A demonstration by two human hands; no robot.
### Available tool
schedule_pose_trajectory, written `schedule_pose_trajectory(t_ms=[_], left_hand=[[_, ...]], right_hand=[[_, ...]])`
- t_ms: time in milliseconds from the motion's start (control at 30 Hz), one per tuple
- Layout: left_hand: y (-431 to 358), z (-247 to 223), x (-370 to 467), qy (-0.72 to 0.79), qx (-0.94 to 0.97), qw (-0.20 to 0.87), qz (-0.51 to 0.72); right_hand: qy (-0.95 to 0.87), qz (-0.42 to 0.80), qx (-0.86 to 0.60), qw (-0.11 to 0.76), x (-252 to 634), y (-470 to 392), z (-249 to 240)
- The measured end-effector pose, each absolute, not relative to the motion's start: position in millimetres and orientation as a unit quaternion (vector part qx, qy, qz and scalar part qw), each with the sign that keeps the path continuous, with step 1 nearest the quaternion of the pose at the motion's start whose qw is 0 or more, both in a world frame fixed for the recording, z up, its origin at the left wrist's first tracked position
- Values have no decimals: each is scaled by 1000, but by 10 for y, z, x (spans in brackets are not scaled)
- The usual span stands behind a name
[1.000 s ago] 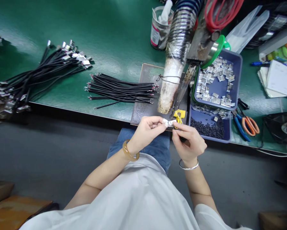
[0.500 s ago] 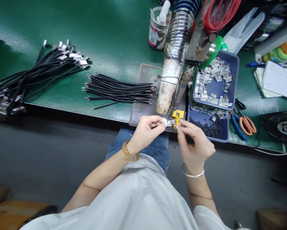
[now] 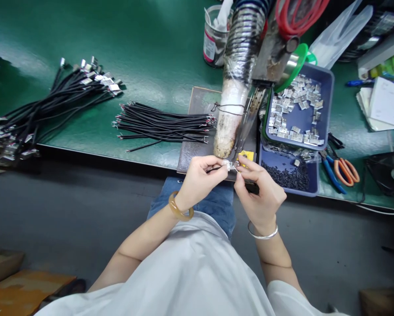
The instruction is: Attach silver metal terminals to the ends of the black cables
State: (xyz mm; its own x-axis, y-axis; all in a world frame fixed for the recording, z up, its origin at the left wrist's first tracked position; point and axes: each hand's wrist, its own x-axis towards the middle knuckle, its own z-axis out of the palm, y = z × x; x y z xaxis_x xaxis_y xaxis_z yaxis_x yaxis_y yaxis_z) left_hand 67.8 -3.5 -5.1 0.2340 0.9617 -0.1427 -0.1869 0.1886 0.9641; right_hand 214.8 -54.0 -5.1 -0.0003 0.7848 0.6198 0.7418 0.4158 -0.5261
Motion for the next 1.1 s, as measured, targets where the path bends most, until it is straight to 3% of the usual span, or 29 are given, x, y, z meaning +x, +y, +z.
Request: schedule_pose_trajectory(t_ms=[700,1100], left_hand=[[-38,4,659,452,519,591,422],[-53,-32,653,433,523,617,398]], right_hand=[[-713,15,-524,465,2153,-517,-35],[-703,20,-533,469,2160,-560,-73]])
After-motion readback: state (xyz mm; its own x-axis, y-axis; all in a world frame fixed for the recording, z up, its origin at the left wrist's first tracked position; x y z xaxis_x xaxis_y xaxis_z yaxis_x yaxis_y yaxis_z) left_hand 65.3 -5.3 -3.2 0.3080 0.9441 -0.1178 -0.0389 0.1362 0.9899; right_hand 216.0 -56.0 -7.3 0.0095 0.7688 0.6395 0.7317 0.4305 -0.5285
